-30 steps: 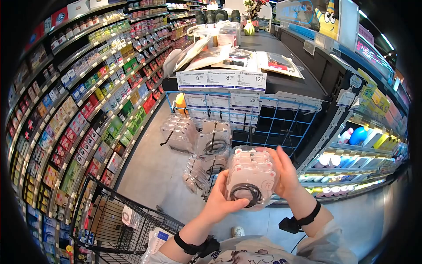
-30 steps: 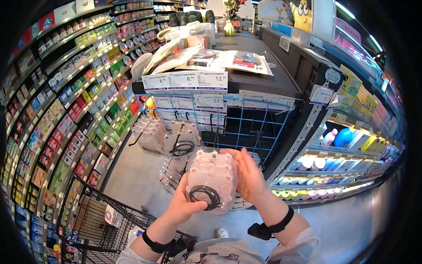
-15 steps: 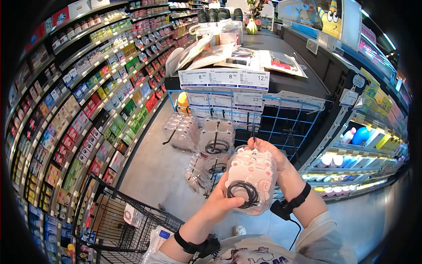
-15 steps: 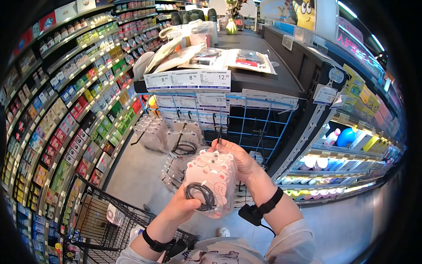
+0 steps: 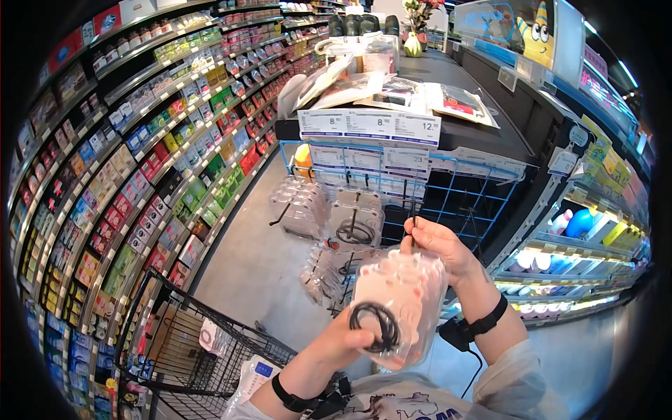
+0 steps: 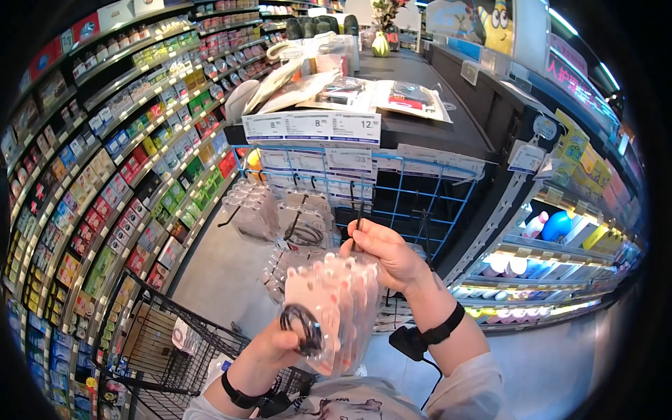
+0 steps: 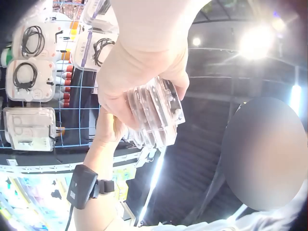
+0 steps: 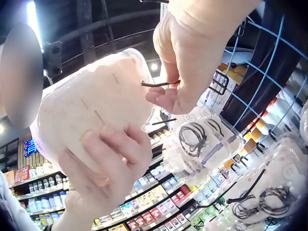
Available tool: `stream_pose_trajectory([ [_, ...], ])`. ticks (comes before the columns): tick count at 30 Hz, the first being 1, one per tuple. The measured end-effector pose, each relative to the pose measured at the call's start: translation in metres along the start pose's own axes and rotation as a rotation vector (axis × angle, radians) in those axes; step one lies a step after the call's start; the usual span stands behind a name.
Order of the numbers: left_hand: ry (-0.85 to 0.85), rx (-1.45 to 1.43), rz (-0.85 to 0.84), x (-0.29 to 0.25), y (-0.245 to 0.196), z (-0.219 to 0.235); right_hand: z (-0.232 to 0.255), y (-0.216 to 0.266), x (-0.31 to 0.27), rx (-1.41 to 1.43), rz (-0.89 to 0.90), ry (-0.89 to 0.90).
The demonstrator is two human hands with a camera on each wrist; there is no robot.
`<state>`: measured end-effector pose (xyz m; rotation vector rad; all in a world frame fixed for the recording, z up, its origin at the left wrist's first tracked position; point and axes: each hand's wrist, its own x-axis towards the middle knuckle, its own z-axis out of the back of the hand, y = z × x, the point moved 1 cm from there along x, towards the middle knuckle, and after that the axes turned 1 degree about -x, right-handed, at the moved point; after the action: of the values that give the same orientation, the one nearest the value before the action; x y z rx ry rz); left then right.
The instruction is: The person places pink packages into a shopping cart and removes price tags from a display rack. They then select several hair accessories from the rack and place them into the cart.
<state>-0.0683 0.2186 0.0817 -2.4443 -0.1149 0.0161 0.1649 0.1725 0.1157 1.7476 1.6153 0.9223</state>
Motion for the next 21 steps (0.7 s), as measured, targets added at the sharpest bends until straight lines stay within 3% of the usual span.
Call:
stream_pose_trajectory([
  [2, -0.072, 0.075, -0.078, -0.016, 0.004, -0.003, -0.001, 0.001, 0.0, -0.03, -0.01, 0.042],
  [6, -0.146, 0.127, -0.153, -0.062, 0.012, 0.024, 0.001, -0.005, -0.002, -0.133, 0.032, -0.053],
  [8, -0.233, 0.096, -0.223, -0.11, 0.02, 0.048, -0.002, -0.014, -0.007, -0.129, 0.001, -0.178],
  [9, -0.29, 0.102, -0.235, -0.134, 0.019, 0.057, 0.005, -0.018, -0.008, -0.095, -0.016, -0.092],
  [10, -0.34, 0.108, -0.242, -0.159, 0.018, 0.067, 0.006, -0.024, -0.013, -0.125, 0.004, -0.137],
  [18, -1.151, 0.231, -0.469, -0.384, 0.017, 0.19, 0.0, -0.085, -0.044, -0.296, -0.108, -0.256],
  [21, -1.448, 0.101, -0.249, -0.432, 0.035, 0.246, -0.016, -0.105, -0.039, -0.284, -0.167, -0.268],
])
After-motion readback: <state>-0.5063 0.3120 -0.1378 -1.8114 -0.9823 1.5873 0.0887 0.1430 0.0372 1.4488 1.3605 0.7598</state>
